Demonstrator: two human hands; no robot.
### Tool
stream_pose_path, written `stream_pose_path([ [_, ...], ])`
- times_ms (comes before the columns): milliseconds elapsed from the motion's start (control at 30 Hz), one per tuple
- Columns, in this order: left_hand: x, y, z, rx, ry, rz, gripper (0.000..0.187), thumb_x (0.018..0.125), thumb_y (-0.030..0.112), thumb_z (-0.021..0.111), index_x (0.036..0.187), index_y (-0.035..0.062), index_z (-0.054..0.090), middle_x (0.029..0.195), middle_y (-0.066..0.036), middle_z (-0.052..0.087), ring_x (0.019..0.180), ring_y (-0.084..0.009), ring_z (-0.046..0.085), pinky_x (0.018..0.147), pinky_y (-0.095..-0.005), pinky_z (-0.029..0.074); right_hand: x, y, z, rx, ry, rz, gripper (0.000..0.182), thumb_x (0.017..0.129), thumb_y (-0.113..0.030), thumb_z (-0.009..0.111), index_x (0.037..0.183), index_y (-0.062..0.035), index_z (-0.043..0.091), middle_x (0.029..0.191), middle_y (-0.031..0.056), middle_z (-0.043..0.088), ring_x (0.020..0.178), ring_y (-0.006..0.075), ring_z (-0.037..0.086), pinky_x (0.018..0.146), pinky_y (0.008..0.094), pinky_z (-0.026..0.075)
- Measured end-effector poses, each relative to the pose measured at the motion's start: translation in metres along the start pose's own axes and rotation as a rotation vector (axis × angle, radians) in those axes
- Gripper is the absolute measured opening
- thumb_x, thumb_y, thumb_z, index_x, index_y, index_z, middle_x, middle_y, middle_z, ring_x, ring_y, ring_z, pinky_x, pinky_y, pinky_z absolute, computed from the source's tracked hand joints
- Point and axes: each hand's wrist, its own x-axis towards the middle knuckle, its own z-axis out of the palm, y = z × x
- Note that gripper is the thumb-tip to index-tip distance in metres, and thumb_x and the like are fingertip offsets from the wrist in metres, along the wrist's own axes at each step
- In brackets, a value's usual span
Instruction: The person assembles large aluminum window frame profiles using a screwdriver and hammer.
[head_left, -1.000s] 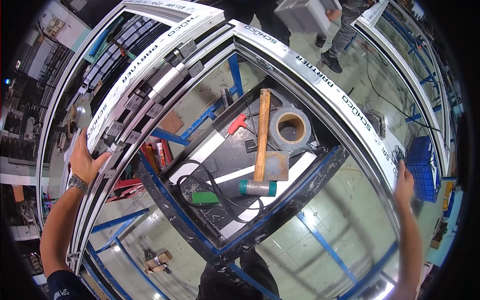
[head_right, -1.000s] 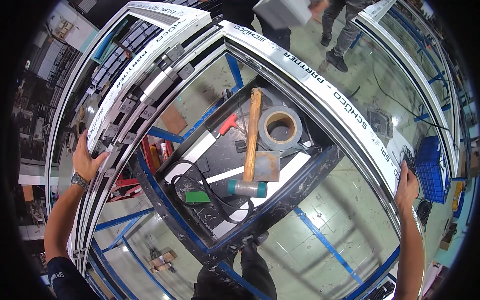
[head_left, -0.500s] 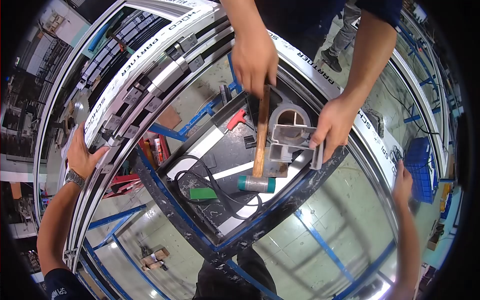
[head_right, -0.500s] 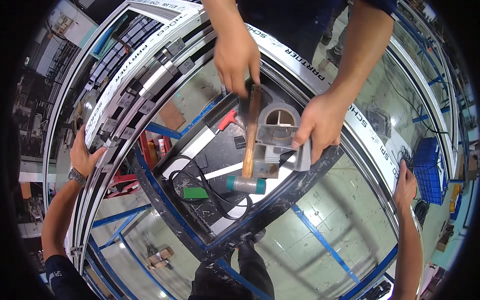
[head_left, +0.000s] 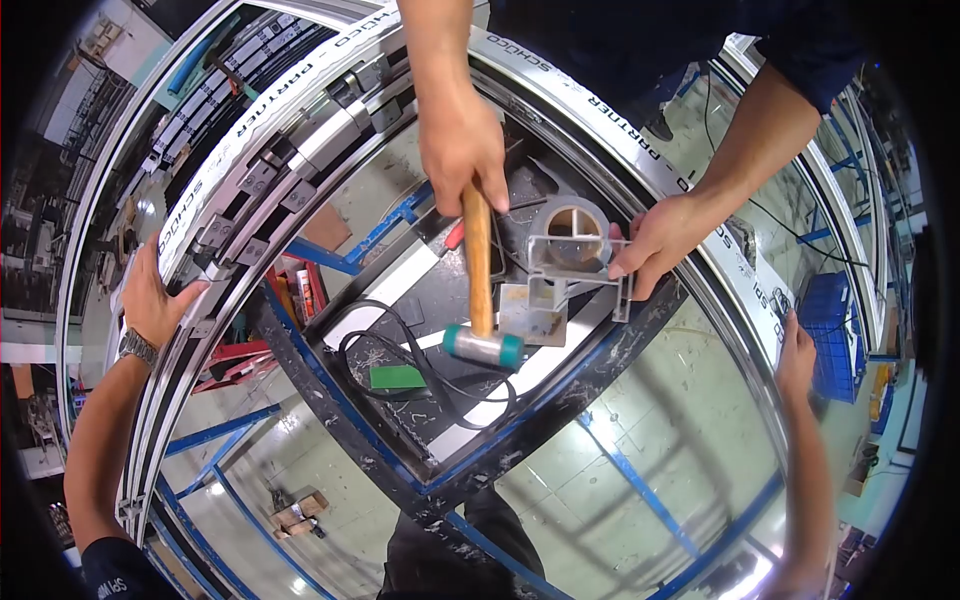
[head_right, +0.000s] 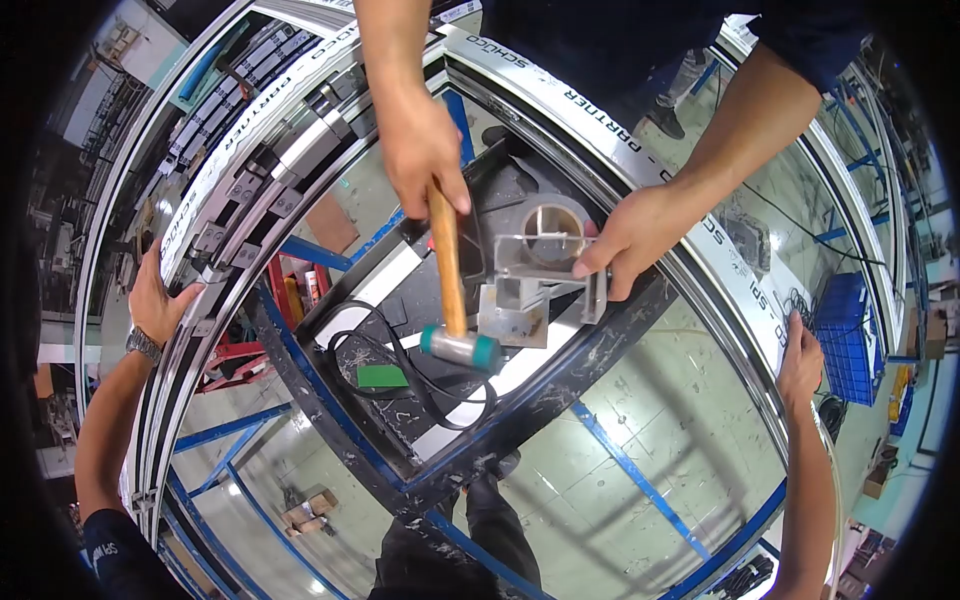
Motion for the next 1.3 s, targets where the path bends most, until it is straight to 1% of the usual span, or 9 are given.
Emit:
stream_pose_path([
  [67,-0.001,-0.002,0.001,-0.006,0.016,0.01,0.102,0.074,0.061,0.079,0.145,-0.0021,0.042,0.132,-0.026,0.059,0.12,-0.0427,0.059,0.1,-0.0449,0.048,0.0,0.001,0.002,0.0,0.025,-0.007,0.079,0.098,-0.068,0.042,0.119,0.0021,0.071,0.104,0.0241,0.072,0.102,0.0348,0.067,0.096,0.0403,0.046],
  [200,-0.001,-0.004,0.002,-0.01,0.033,0.028,0.103,0.073,0.062,0.079,0.143,-0.005,0.043,0.132,-0.027,0.059,0.122,-0.0432,0.058,0.101,-0.0451,0.047,-0.008,-0.008,0.001,0.044,0.082,-0.079,0.074,0.1,-0.062,0.044,0.102,0.0066,0.072,0.083,0.0241,0.069,0.079,0.0312,0.065,0.081,0.0423,0.047],
  [233,-0.001,-0.006,0.003,-0.007,0.039,0.038,0.103,0.073,0.062,0.079,0.144,-0.0039,0.043,0.131,-0.027,0.058,0.122,-0.0431,0.057,0.102,-0.0454,0.046,-0.008,-0.007,0.005,0.05,0.131,-0.095,0.072,0.101,-0.059,0.046,0.094,0.009,0.07,0.073,0.0228,0.063,0.07,0.0286,0.06,0.074,0.0429,0.046],
  [333,-0.001,-0.007,0.007,-0.01,0.106,0.075,0.102,0.071,0.065,0.079,0.142,-0.0005,0.046,0.125,-0.024,0.061,0.115,-0.0426,0.06,0.096,-0.0466,0.049,-0.008,-0.005,0.006,0.043,0.156,-0.115,0.071,0.101,-0.058,0.046,0.093,0.0095,0.069,0.071,0.0221,0.062,0.069,0.0273,0.059,0.073,0.042,0.046],
  [500,-0.002,-0.002,0.003,-0.032,0.077,0.027,0.1,0.069,0.06,0.082,0.142,0.0023,0.046,0.126,-0.023,0.061,0.116,-0.0423,0.06,0.097,-0.0473,0.049,-0.003,0.001,0.01,0.062,0.169,-0.13,0.07,0.102,-0.056,0.046,0.082,0.0099,0.062,0.064,0.0175,0.051,0.063,0.0241,0.045,0.066,0.0418,0.041],
  [800,-0.002,-0.006,0.006,-0.031,0.095,0.05,0.101,0.07,0.062,0.081,0.143,0.0017,0.045,0.125,-0.024,0.061,0.114,-0.0425,0.06,0.096,-0.0478,0.049,-0.007,-0.004,0.007,0.059,0.165,-0.115,0.071,0.102,-0.057,0.046,0.09,0.0098,0.068,0.069,0.0212,0.058,0.065,0.0255,0.051,0.069,0.0414,0.043],
  [900,-0.001,-0.004,0.001,-0.025,0.028,0.02,0.103,0.072,0.059,0.08,0.146,-0.0001,0.041,0.13,-0.025,0.059,0.12,-0.0431,0.058,0.1,-0.0459,0.048,-0.008,-0.007,0.004,0.038,0.143,-0.096,0.071,0.101,-0.057,0.046,0.093,0.0097,0.069,0.07,0.0217,0.059,0.066,0.0259,0.052,0.07,0.0417,0.044],
  [1000,-0.001,-0.005,0.004,-0.016,0.092,0.054,0.102,0.07,0.063,0.08,0.143,0.0017,0.045,0.125,-0.024,0.061,0.114,-0.0427,0.06,0.095,-0.0477,0.049,-0.008,-0.004,0.009,0.061,0.198,-0.116,0.072,0.101,-0.058,0.046,0.094,0.0097,0.07,0.07,0.021,0.06,0.066,0.0257,0.053,0.071,0.0419,0.044],
  [1300,-0.001,-0.004,0.005,-0.015,0.081,0.042,0.103,0.07,0.065,0.079,0.144,0.0016,0.045,0.126,-0.024,0.061,0.115,-0.0425,0.06,0.097,-0.0477,0.049,-0.013,-0.013,0.002,0.056,0.15,-0.108,0.072,0.101,-0.058,0.047,0.093,0.0092,0.069,0.067,0.0178,0.057,0.066,0.0237,0.051,0.069,0.0407,0.043],
])
